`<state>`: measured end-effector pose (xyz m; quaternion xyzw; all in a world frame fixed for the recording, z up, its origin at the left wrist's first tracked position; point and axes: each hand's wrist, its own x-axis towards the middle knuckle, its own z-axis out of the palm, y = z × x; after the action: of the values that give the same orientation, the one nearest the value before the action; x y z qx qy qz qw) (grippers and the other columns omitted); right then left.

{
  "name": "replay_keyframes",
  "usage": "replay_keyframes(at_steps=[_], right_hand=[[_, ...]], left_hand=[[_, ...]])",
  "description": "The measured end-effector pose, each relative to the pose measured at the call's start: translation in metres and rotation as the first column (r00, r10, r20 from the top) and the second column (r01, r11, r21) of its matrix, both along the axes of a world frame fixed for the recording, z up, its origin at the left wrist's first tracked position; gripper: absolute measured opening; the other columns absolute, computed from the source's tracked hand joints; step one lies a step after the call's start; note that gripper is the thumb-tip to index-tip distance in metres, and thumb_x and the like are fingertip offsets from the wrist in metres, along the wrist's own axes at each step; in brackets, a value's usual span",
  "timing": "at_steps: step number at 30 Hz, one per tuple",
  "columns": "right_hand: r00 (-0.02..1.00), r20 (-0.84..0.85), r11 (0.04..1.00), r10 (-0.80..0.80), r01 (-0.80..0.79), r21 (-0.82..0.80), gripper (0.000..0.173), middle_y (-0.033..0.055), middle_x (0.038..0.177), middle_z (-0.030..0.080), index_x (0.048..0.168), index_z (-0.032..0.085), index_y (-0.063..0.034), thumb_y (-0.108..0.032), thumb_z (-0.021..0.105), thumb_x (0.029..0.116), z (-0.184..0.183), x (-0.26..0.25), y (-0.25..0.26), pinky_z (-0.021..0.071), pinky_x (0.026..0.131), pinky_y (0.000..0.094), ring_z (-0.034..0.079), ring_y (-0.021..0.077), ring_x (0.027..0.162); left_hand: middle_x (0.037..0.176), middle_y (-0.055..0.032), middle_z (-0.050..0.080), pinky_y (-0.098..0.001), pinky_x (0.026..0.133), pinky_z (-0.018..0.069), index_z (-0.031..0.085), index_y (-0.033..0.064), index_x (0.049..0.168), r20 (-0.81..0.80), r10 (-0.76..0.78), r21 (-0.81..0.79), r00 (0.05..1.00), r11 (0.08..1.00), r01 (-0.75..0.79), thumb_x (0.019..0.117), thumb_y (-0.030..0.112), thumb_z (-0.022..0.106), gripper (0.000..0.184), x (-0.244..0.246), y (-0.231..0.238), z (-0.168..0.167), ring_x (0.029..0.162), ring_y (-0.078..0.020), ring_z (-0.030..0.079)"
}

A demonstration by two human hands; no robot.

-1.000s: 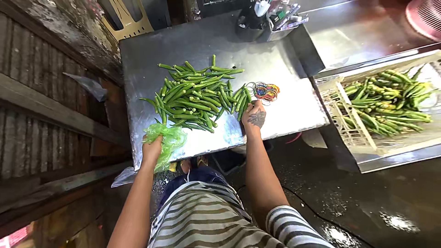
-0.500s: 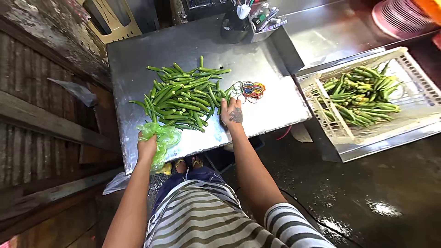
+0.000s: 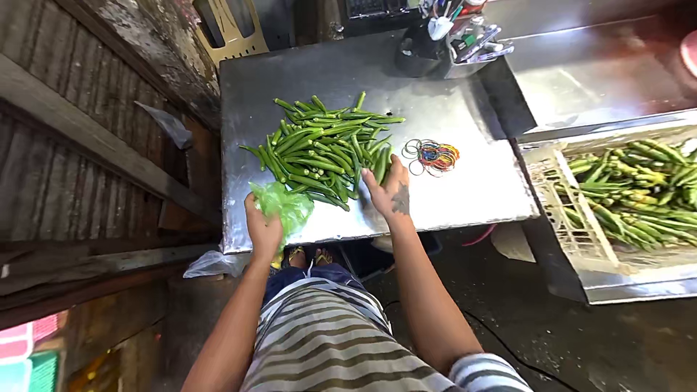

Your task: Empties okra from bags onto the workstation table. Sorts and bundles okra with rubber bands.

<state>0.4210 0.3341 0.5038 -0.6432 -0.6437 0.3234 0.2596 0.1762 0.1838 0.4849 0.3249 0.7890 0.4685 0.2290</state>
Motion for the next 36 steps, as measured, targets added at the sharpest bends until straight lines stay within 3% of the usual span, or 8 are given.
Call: replay_keyframes(at_steps=[6, 10, 14, 19, 24, 28, 31, 36], right_hand=[[0.527, -0.538, 0.69, 0.657, -0.709, 0.148, 0.106, 0.0178, 0.154, 0.044, 0.157, 0.036, -0.0065, -0.04, 0.09, 0.0734, -0.003, -0.054, -0.104, 0.0492, 0.112, 0.0416, 0.051, 0.0229, 0.138], [0.5, -0.829, 0.865, 0.252, -0.5, -0.038, 0.041, 0.0133, 0.11, 0.071, 0.121, 0.063, -0.0003, 0.008, 0.064, 0.0812, -0.005, -0.064, -0.108, 0.0621, 0.084, 0.0412, 0.071, 0.0207, 0.097], [0.157, -0.988, 0.785, -0.011, -0.61, -0.105, 0.036, 0.0096, 0.113, 0.067, 0.122, 0.062, -0.0145, -0.012, 0.06, 0.0863, 0.012, -0.053, -0.086, 0.0576, 0.086, 0.0433, 0.067, 0.02, 0.098], [0.529, -0.797, 0.778, 0.293, -0.616, -0.123, 0.036, 0.0109, 0.118, 0.067, 0.131, 0.06, -0.0082, -0.023, 0.065, 0.099, 0.016, -0.068, -0.103, 0.0589, 0.092, 0.0413, 0.067, 0.0203, 0.105], [0.397, -0.917, 0.919, -0.021, -0.354, -0.174, 0.019, 0.0083, 0.099, 0.067, 0.116, 0.063, -0.0081, -0.011, 0.048, 0.1037, 0.013, -0.075, -0.116, 0.0606, 0.076, 0.038, 0.067, 0.0178, 0.083], [0.554, -0.621, 0.813, 0.554, -0.519, 0.263, 0.04, 0.0078, 0.12, 0.062, 0.117, 0.064, -0.0083, -0.044, 0.051, 0.1025, 0.01, -0.076, -0.126, 0.0475, 0.104, 0.0434, 0.057, 0.02, 0.118], [0.672, -0.139, 0.664, 0.727, -0.638, 0.391, 0.08, 0.0141, 0.136, 0.057, 0.13, 0.066, -0.016, -0.081, 0.039, 0.0916, 0.014, -0.077, -0.119, 0.0367, 0.111, 0.0583, 0.046, 0.0342, 0.133], [0.662, -0.2, 0.648, 0.722, -0.547, 0.531, 0.043, 0.0139, 0.134, 0.06, 0.126, 0.07, -0.0159, -0.042, 0.041, 0.1084, -0.002, -0.075, -0.113, 0.0556, 0.099, 0.0427, 0.059, 0.0252, 0.125]], left_hand=[[0.126, -0.0146, 0.059, -0.032, 0.098, 0.0569, 0.026, -0.0097, 0.147, 0.325, -0.211, 0.366, 0.922, 0.927, 0.083, 0.0906, 0.0, 0.059, 0.066, 0.055, -0.042, 0.035, 0.112, -0.0115, 0.064], [0.132, -0.0145, 0.052, -0.0394, 0.1, 0.0534, 0.053, -0.0008, 0.133, 0.095, -0.338, 0.328, 0.936, 0.899, 0.291, 0.0869, 0.009, 0.067, 0.049, 0.045, -0.036, 0.031, 0.119, -0.0209, 0.057], [0.139, -0.0174, 0.049, -0.0511, 0.096, 0.0549, 0.059, 0.0228, 0.137, -0.339, -0.497, 0.008, 0.799, 0.848, 0.531, 0.0799, 0.019, 0.075, 0.059, 0.044, -0.04, 0.036, 0.123, -0.0332, 0.055], [0.134, -0.0147, 0.053, -0.0399, 0.1, 0.0539, 0.068, 0.0099, 0.124, -0.203, -0.395, 0.076, 0.896, 0.906, 0.416, 0.0799, 0.025, 0.075, 0.047, 0.067, -0.059, 0.022, 0.124, -0.0239, 0.055], [0.134, -0.0141, 0.05, -0.0405, 0.093, 0.0584, 0.046, 0.0095, 0.144, 0.123, -0.234, 0.399, 0.964, 0.902, 0.168, 0.0902, 0.028, 0.075, 0.063, 0.064, -0.064, 0.016, 0.113, -0.0224, 0.061], [0.112, -0.0141, 0.069, -0.0449, 0.082, 0.061, 0.048, 0.0056, 0.135, 0.864, -0.078, 0.164, 0.497, 0.978, -0.13, 0.1103, 0.014, 0.024, 0.035, 0.075, -0.056, 0.05, 0.097, -0.0251, 0.071], [0.097, -0.006, 0.07, -0.0324, 0.083, 0.0596, 0.055, 0.0012, 0.121, 0.827, -0.092, 0.181, 0.555, 0.978, -0.107, 0.1044, 0.003, 0.033, 0.027, 0.073, -0.049, 0.059, 0.09, -0.0121, 0.069], [0.095, -0.008, 0.071, -0.035, 0.085, 0.0601, 0.061, 0.0009, 0.115, 0.806, -0.237, 0.234, 0.543, 0.969, 0.076, 0.1061, 0.003, 0.042, 0.021, 0.056, -0.047, 0.062, 0.087, -0.0151, 0.07]])
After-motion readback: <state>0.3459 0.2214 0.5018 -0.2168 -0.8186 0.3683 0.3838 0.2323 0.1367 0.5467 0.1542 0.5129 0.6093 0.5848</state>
